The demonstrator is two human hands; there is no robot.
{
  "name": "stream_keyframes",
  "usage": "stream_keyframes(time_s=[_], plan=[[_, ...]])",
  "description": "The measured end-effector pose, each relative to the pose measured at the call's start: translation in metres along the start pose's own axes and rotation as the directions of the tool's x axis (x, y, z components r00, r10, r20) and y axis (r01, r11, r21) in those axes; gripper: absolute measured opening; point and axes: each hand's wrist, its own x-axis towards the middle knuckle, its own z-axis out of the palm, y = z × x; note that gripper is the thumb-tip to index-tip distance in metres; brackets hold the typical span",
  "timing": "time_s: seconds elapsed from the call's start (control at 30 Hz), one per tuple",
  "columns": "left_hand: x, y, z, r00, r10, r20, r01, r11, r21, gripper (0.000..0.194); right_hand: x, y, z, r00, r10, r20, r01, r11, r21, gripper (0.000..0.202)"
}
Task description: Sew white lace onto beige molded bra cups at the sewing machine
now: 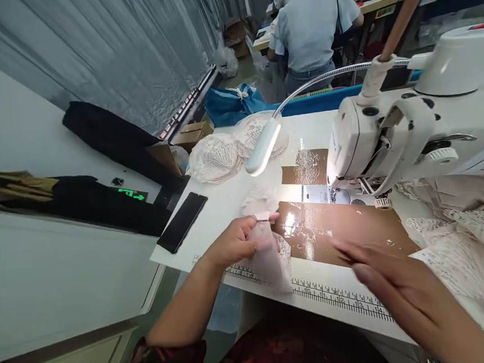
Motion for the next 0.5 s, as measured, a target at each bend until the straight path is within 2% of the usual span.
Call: stream_keyframes(time_s=[0.07, 0.2, 0.4, 0.5], plan=[[-0.002, -0.001, 0.001, 0.999, -0.015, 0.05, 0.013, 1.0, 0.026, 0.063, 0.027, -0.033, 0.01, 0.978, -0.058, 0.201, 0.034, 0.992, 0.12, 0.039], [-0.005, -0.004, -0.004, 0.988, -0.042, 0.147, 0.025, 0.993, 0.114, 0.04, 0.061, -0.072, 0.02, 0.935, -0.063, 0.348, -0.059, 0.943, 0.328, 0.045], [-0.006, 0.0, -0.005, 0.965, -0.081, 0.248, 0.008, 0.959, 0.282, 0.031, 0.071, -0.085, 0.029, 0.885, -0.131, 0.448, -0.096, 0.888, 0.449, 0.044], [-0.003, 0.003, -0.002, 0.964, -0.001, 0.264, -0.093, 0.936, 0.34, 0.029, 0.07, -0.086, 0.031, 0.891, -0.135, 0.434, -0.078, 0.894, 0.44, 0.045]])
